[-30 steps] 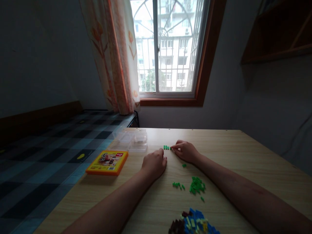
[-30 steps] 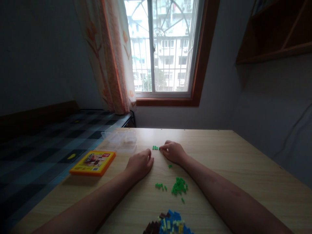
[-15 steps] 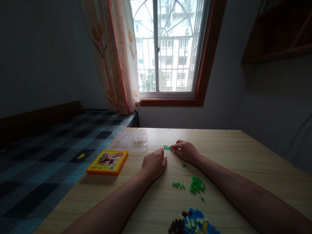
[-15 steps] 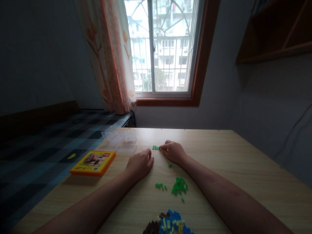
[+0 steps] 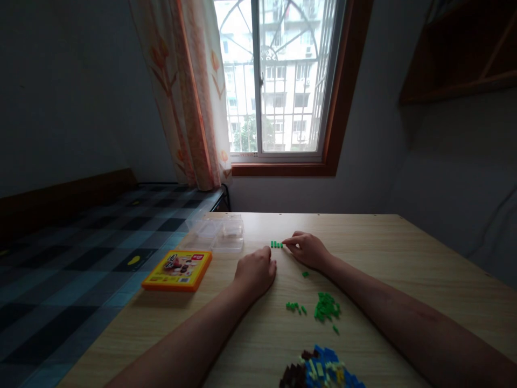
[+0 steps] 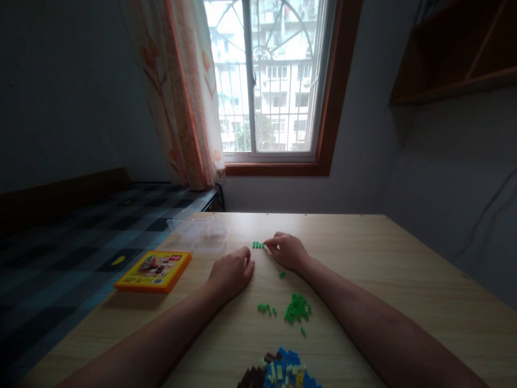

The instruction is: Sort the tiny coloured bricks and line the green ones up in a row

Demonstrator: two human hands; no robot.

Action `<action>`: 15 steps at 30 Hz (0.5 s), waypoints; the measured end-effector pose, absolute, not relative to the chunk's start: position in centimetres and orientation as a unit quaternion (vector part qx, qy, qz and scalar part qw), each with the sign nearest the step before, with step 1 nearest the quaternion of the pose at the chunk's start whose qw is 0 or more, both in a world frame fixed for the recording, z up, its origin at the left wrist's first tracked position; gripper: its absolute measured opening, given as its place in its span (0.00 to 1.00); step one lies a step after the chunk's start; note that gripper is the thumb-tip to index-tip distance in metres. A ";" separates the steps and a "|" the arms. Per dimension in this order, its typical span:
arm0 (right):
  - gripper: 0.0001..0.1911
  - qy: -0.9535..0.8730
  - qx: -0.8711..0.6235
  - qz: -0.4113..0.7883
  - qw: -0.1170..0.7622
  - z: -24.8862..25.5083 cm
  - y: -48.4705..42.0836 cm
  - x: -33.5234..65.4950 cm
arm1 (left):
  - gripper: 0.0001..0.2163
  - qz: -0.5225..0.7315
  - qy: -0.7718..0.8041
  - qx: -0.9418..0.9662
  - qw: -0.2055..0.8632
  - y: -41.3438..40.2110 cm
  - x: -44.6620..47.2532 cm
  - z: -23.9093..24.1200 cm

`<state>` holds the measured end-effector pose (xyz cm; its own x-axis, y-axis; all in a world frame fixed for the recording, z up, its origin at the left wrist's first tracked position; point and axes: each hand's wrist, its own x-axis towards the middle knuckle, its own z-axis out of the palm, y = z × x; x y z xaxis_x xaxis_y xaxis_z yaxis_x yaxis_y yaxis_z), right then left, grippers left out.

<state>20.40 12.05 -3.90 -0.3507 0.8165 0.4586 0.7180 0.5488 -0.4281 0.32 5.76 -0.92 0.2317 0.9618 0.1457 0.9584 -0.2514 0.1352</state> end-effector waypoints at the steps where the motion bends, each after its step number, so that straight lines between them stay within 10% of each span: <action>1: 0.12 -0.817 -0.467 0.093 0.327 -3.8 12.2 20.6 | 0.10 0.098 0.612 0.785 0.010 5.7 0.3 -0.9; 8: 0.15 -0.838 -0.359 0.396 0.112 -0.9 13.3 24.1 | 0.10 0.096 0.614 0.783 0.016 5.6 0.5 -0.5; 15: 0.20 -0.837 -0.338 0.430 0.007 0.2 13.4 24.8 | 0.10 0.097 0.614 0.783 0.012 5.7 0.4 -0.7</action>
<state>24.77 13.37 0.17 -0.7711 0.5720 -0.2798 0.5607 0.4015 -0.7242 0.40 5.68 -0.72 0.2273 0.9640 0.1377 0.9596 -0.2458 0.1371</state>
